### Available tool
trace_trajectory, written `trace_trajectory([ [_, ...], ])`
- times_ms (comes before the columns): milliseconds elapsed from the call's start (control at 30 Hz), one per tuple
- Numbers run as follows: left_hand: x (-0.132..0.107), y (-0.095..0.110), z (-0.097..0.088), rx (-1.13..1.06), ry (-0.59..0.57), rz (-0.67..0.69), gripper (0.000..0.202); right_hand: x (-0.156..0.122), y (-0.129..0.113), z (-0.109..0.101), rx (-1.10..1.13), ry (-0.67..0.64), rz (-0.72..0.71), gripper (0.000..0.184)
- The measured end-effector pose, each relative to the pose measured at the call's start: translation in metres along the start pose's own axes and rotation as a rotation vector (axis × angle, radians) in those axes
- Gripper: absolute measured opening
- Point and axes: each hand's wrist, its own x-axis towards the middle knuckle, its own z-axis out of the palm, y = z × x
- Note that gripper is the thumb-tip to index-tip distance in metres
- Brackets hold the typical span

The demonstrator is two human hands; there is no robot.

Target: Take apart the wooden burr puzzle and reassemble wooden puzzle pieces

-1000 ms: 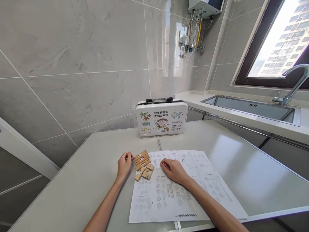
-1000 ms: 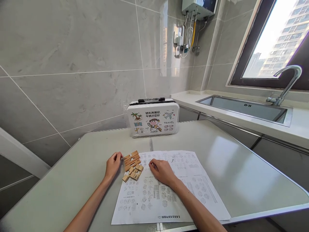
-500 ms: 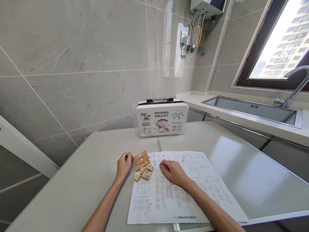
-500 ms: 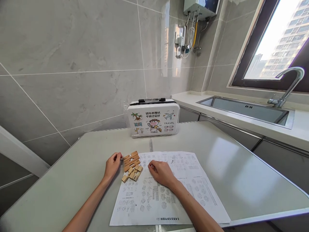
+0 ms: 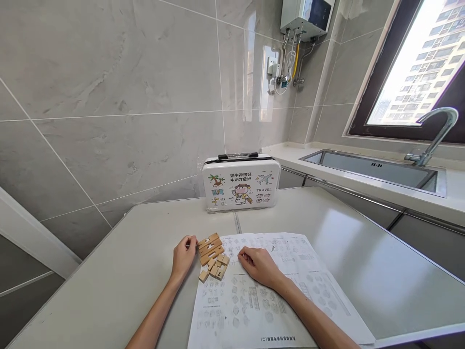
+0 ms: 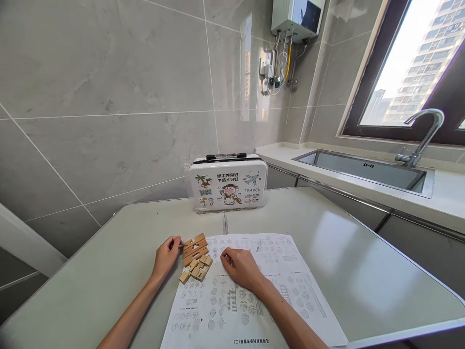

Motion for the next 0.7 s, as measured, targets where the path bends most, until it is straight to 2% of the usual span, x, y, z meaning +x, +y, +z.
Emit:
trace_trajectory([
  [700,0.0035,-0.0092,0.0038,0.045,-0.035,0.020,0.036,0.0004,-0.0019,-0.0008,0.009,-0.004,0.001,0.023],
])
